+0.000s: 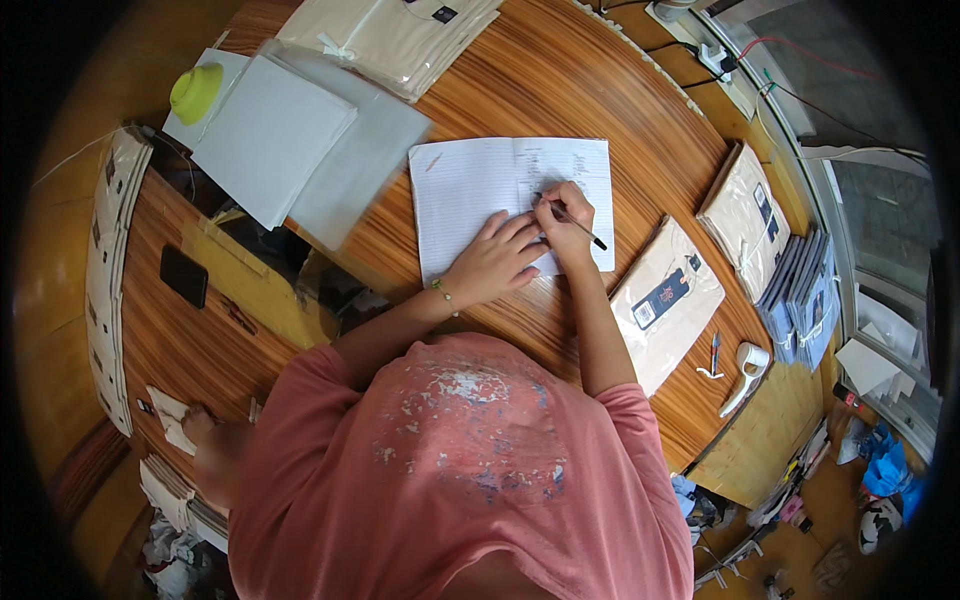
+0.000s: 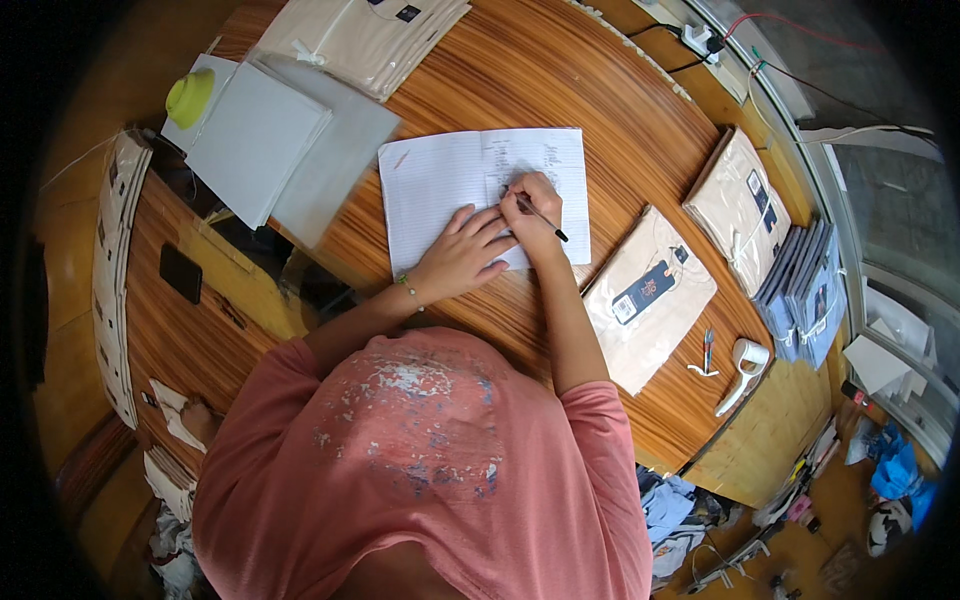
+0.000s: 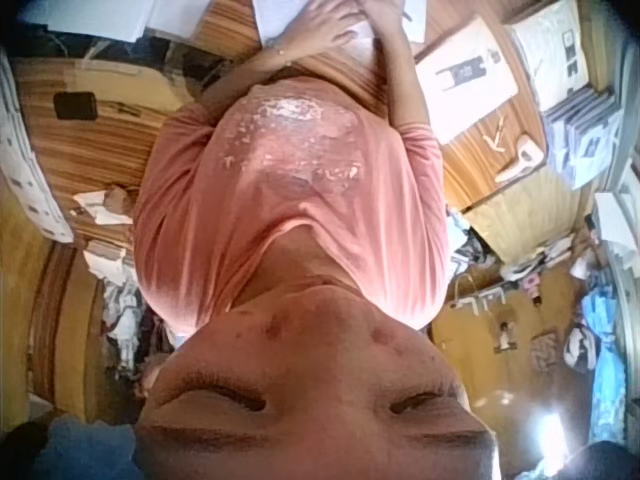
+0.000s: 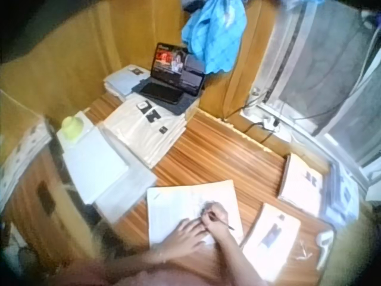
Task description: The person ties strings around packaged shirts, writes in a notebook, and organizes the items on a wooden table.
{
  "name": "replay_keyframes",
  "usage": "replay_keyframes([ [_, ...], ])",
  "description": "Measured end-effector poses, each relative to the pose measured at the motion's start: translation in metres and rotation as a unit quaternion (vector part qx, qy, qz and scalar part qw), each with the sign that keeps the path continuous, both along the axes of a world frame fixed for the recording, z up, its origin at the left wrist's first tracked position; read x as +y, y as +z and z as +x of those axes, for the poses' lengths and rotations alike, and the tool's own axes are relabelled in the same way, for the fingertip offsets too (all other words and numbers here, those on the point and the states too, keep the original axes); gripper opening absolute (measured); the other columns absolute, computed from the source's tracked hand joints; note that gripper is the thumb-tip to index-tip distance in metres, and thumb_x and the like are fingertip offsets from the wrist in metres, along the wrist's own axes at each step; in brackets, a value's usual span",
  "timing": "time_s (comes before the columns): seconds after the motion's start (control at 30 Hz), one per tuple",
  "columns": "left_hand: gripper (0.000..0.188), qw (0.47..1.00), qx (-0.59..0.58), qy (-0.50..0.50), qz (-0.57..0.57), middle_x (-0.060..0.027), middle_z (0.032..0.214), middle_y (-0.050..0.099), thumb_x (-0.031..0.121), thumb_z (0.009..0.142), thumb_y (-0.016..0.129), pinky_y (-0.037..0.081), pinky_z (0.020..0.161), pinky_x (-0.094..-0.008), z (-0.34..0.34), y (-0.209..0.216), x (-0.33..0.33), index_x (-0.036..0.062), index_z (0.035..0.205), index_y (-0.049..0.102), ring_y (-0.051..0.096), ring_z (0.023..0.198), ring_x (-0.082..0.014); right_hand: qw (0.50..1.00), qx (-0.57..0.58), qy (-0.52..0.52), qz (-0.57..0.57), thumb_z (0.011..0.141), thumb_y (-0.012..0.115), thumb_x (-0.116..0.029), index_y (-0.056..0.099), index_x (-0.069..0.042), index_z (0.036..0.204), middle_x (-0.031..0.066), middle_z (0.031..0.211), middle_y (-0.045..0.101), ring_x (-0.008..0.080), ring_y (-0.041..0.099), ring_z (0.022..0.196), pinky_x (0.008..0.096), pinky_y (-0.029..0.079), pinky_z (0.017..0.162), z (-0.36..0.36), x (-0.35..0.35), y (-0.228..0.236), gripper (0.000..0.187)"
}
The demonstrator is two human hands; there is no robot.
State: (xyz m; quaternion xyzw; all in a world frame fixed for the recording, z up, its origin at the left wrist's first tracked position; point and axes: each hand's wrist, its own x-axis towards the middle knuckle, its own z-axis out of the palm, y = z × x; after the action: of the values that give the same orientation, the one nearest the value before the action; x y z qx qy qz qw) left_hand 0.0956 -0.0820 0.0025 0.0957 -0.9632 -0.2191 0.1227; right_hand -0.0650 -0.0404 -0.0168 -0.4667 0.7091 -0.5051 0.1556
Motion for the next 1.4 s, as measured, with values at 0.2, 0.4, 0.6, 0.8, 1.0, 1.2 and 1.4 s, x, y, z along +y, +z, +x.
replay_keyframes([
  [0.2,0.036,1.0,0.003,0.003,0.005,-0.0105,0.122,0.047,0.032,0.083,0.057,0.022,0.104,-0.0473,0.0,0.0,0.001,0.0094,0.111,0.056,0.035,0.123,-0.0239,0.999,0.035,0.018,-0.001,0.068,0.06,0.001,0.053,0.001,0.071,0.0106,0.068,0.053,0.0214,0.051,0.061,0.0298,0.042,0.057,0.0,-0.001,0.002,0.008],
  [0.4,0.036,1.0,0.007,0.002,0.008,-0.0106,0.121,0.048,0.032,0.083,0.058,0.022,0.104,-0.0474,0.0,0.0,0.001,0.009,0.111,0.056,0.035,0.122,-0.024,0.999,0.037,0.006,0.022,0.069,0.06,0.0,0.054,0.001,0.071,0.0101,0.067,0.052,0.0199,0.05,0.061,0.0293,0.042,0.057,0.001,-0.001,0.005,0.007],
  [0.6,0.039,1.0,-0.004,-0.004,0.004,-0.0104,0.123,0.047,0.032,0.083,0.057,0.023,0.104,-0.0477,-0.001,-0.001,0.003,0.0097,0.115,0.055,0.035,0.123,-0.0243,0.999,0.032,0.009,0.002,0.072,0.06,0.0,0.054,0.0,0.072,0.007,0.068,0.053,0.0165,0.051,0.062,0.0282,0.042,0.057,-0.001,0.002,0.0,0.006],
  [0.8,0.049,1.0,-0.006,-0.002,-0.026,-0.0087,0.131,0.042,0.034,0.082,0.056,0.025,0.102,-0.0492,0.002,-0.005,0.002,0.0115,0.125,0.048,0.032,0.128,-0.0251,0.97,-0.228,-0.054,-0.071,0.082,0.055,-0.001,0.055,-0.002,0.082,0.001,0.077,0.053,0.0088,0.048,0.072,0.0222,0.04,0.064,-0.008,0.006,0.012,0.002],
  [1.0,0.056,0.946,0.211,0.126,0.211,-0.0175,0.127,0.042,0.009,0.074,0.065,0.029,0.103,-0.0432,0.024,0.022,-0.011,0.0007,0.125,0.042,0.039,0.119,-0.0331,0.972,-0.231,-0.034,0.017,0.089,0.041,-0.014,0.047,-0.005,0.072,0.0,0.062,0.043,0.0088,0.04,0.06,0.0231,0.033,0.055,-0.01,0.02,0.054,0.02],
  [1.2,0.06,0.843,0.27,0.433,0.17,-0.0207,0.126,0.04,0.003,0.076,0.062,0.033,0.1,-0.0413,0.058,0.023,-0.02,0.0003,0.129,0.034,0.041,0.117,-0.0343,0.973,-0.047,0.051,0.221,0.08,0.06,-0.006,0.051,-0.002,0.102,0.0032,0.057,0.046,0.0136,0.047,0.05,0.0299,0.037,0.045,0.017,0.018,0.053,0.024],
  [1.4,0.056,0.614,0.239,0.442,0.608,-0.0132,0.126,0.042,0.012,0.085,0.055,0.036,0.095,-0.0348,0.078,-0.007,-0.038,0.0039,0.133,0.029,0.041,0.117,-0.022,0.971,-0.001,0.096,0.219,0.076,0.066,-0.007,0.048,-0.001,0.122,0.0072,0.059,0.049,0.0176,0.048,0.053,0.0325,0.042,0.05,0.034,0.02,0.031,0.049],
])
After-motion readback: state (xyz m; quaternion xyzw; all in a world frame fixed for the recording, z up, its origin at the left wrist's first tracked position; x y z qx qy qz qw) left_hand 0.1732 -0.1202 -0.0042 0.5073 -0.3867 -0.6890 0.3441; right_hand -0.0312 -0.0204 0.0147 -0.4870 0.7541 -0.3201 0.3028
